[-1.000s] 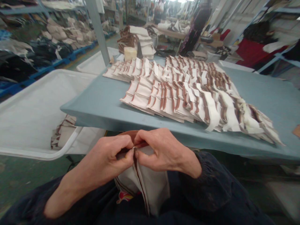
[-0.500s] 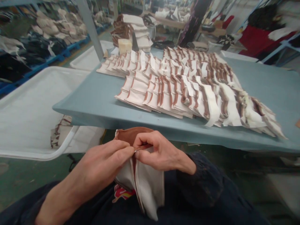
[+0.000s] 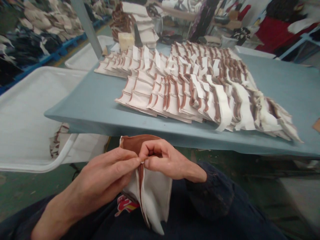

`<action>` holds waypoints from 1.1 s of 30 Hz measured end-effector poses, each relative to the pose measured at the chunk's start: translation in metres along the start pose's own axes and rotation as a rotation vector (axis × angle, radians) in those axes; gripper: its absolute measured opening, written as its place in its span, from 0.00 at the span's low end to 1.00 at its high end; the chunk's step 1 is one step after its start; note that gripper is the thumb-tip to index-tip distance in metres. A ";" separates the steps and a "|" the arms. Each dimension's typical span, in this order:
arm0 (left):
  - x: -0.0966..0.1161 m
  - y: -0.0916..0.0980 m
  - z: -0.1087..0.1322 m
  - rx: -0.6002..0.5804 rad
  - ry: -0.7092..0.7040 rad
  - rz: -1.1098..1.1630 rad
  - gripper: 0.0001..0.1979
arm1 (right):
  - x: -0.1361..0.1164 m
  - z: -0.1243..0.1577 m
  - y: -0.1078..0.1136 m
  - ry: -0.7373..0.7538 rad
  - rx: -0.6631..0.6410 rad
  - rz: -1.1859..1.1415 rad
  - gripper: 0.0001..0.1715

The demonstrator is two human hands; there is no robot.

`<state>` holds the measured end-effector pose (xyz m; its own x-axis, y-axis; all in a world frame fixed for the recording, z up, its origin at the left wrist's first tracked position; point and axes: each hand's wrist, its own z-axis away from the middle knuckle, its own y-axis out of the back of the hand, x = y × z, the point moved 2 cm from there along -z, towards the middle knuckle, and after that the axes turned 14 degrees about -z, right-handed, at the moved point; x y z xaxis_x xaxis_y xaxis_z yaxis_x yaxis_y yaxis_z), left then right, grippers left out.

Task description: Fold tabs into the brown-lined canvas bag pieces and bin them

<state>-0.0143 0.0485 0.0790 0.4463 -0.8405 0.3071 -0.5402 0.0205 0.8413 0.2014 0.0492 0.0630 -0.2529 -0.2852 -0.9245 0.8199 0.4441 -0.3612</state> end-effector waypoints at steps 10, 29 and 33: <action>-0.008 0.021 -0.016 -0.336 0.258 0.231 0.18 | -0.019 0.017 -0.010 0.368 0.063 0.594 0.06; -0.005 0.020 -0.001 -0.267 0.205 0.444 0.12 | -0.009 0.009 -0.012 0.289 -0.212 0.202 0.26; -0.007 0.019 0.002 -0.289 0.257 0.510 0.12 | -0.006 0.014 -0.011 0.364 -0.216 0.341 0.21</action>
<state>-0.0288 0.0538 0.0918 0.3602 -0.5311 0.7670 -0.5315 0.5589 0.6366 0.2010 0.0340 0.0743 -0.1838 0.2008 -0.9622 0.7718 0.6357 -0.0148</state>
